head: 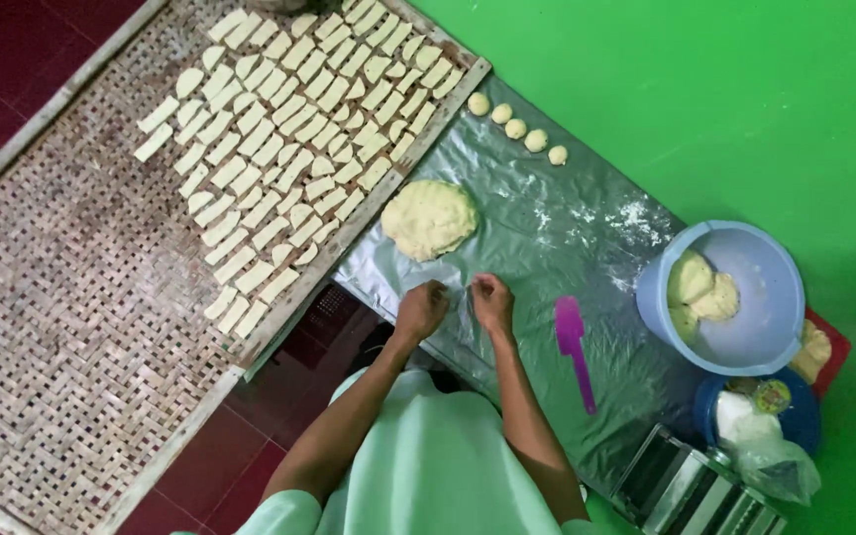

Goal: Cutting dough into small pieces and arranging them on a drying tray

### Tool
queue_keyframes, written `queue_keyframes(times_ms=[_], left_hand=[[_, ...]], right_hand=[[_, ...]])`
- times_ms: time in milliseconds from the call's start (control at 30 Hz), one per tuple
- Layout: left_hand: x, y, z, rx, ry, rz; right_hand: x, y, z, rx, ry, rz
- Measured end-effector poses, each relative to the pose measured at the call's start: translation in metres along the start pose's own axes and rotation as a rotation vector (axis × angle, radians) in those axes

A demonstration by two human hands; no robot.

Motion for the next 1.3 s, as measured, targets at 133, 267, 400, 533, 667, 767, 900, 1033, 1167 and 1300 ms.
queue_keyframes(times_ms=[133,267,400,533,667,767,900,1033,1167,1300], left_hand=[[0.062,-0.022,-0.041,0.069,-0.086,0.148],[0.115,-0.076,-0.052,0.220,-0.402,0.389],[0.143,-0.125,-0.056,0.172,-0.631,0.433],[0.096,-0.171,-0.003,0.083,-0.815,0.438],[0.094,-0.167,-0.001,0.030,-0.794,0.510],[0.101,-0.166,-0.009,-0.022,-0.833,0.526],[0.102,-0.170,-0.003,-0.082,-0.869,0.540],[0.107,-0.169,-0.006,-0.123,-0.828,0.538],[0.113,-0.172,-0.011,-0.158,-0.804,0.552],[0.112,-0.171,-0.005,-0.173,-0.805,0.574]], right_hand=[[0.000,-0.049,-0.018,0.092,0.012,-0.039],[-0.007,-0.104,-0.046,0.192,0.048,-0.099],[0.005,-0.165,-0.069,0.269,0.066,-0.108],[-0.037,-0.208,-0.092,0.270,0.017,-0.146],[-0.083,-0.249,-0.084,0.285,0.397,-0.360],[-0.118,-0.261,-0.068,0.242,0.455,-0.408],[-0.096,-0.286,-0.062,0.207,0.521,-0.260],[-0.080,-0.282,-0.072,0.318,0.501,-0.442],[-0.051,-0.283,-0.088,0.395,0.516,-0.431],[-0.049,-0.251,-0.105,0.495,0.318,-0.273]])
Point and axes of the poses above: each hand's wrist, its own y-axis away from the middle knuckle, its own z-axis out of the palm, x = y × z, the point moved 10 cm from there along -y, towards the middle knuckle, and after that the axes turned 10 degrees about -y, right-handed, at the moved point
